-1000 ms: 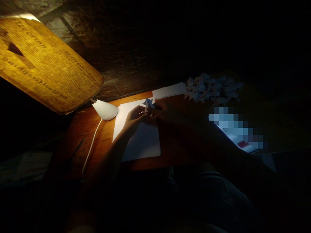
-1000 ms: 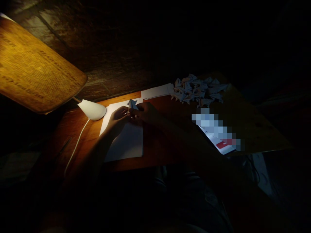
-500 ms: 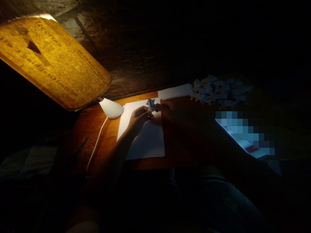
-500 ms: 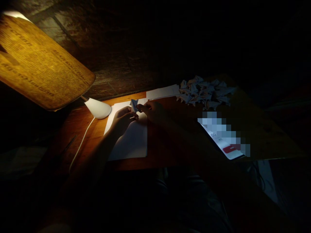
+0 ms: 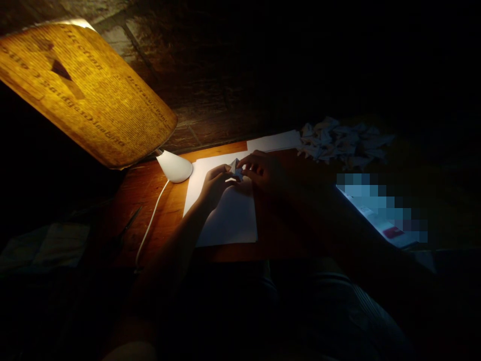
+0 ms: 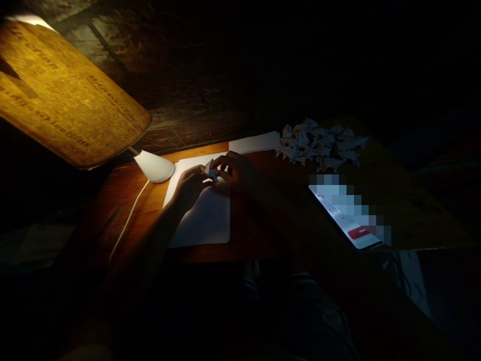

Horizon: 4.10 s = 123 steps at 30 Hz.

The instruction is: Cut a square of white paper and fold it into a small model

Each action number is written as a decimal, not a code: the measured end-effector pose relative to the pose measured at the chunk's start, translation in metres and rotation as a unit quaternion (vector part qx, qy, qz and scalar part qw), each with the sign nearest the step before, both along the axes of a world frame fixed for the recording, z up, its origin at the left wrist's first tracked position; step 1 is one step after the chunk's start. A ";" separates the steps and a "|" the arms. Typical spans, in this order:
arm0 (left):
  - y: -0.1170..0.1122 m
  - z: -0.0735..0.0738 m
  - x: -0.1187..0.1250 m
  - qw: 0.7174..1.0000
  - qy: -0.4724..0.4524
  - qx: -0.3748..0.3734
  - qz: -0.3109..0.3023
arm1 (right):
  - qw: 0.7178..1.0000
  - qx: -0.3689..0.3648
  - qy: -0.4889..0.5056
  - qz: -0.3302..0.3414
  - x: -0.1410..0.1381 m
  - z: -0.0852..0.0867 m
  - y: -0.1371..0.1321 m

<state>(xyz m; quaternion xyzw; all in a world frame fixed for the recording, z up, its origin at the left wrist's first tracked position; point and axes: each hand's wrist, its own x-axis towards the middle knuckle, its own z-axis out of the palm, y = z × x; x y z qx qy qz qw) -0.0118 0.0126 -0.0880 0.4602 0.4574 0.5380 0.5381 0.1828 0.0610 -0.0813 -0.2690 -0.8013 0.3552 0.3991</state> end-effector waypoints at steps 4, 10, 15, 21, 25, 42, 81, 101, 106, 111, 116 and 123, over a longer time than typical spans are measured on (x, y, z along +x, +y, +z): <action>0.000 0.001 0.001 1.000 0.009 0.016 0.000 | 1.000 0.003 0.001 0.025 0.001 0.000 0.002; 0.003 -0.003 0.001 0.998 0.021 0.056 0.037 | 0.999 -0.030 -0.016 0.028 -0.001 0.002 -0.001; 0.001 -0.002 0.002 0.996 0.028 0.067 0.058 | 0.996 -0.068 -0.020 0.048 0.000 0.003 -0.002; 0.000 -0.001 0.001 0.992 0.076 0.091 0.034 | 0.995 -0.099 -0.012 0.028 0.004 0.012 -0.003; 0.000 0.000 -0.003 0.990 0.078 0.110 0.035 | 0.994 -0.105 -0.019 0.033 0.005 0.016 -0.005; -0.008 0.010 -0.004 0.982 0.126 0.140 -0.030 | 0.984 -0.151 -0.004 0.094 0.008 0.023 -0.007; -0.008 0.011 -0.002 0.928 0.252 0.272 -0.033 | 0.994 -0.053 -0.023 0.098 0.011 0.014 0.002; -0.002 0.002 -0.007 0.929 0.230 0.289 -0.023 | 0.992 -0.080 -0.007 0.095 0.011 0.016 -0.003; -0.005 0.005 -0.005 0.926 0.250 0.281 -0.028 | 0.994 -0.047 -0.041 0.092 0.012 0.014 0.000; -0.005 0.006 -0.005 0.929 0.248 0.273 -0.032 | 0.993 -0.050 -0.065 0.080 0.011 0.017 0.000; -0.004 0.004 -0.006 0.939 0.230 0.253 -0.032 | 0.994 -0.051 -0.039 0.089 0.012 0.017 -0.002; -0.002 0.001 -0.009 0.940 0.221 0.256 -0.029 | 0.989 -0.098 -0.012 0.110 0.012 0.016 -0.004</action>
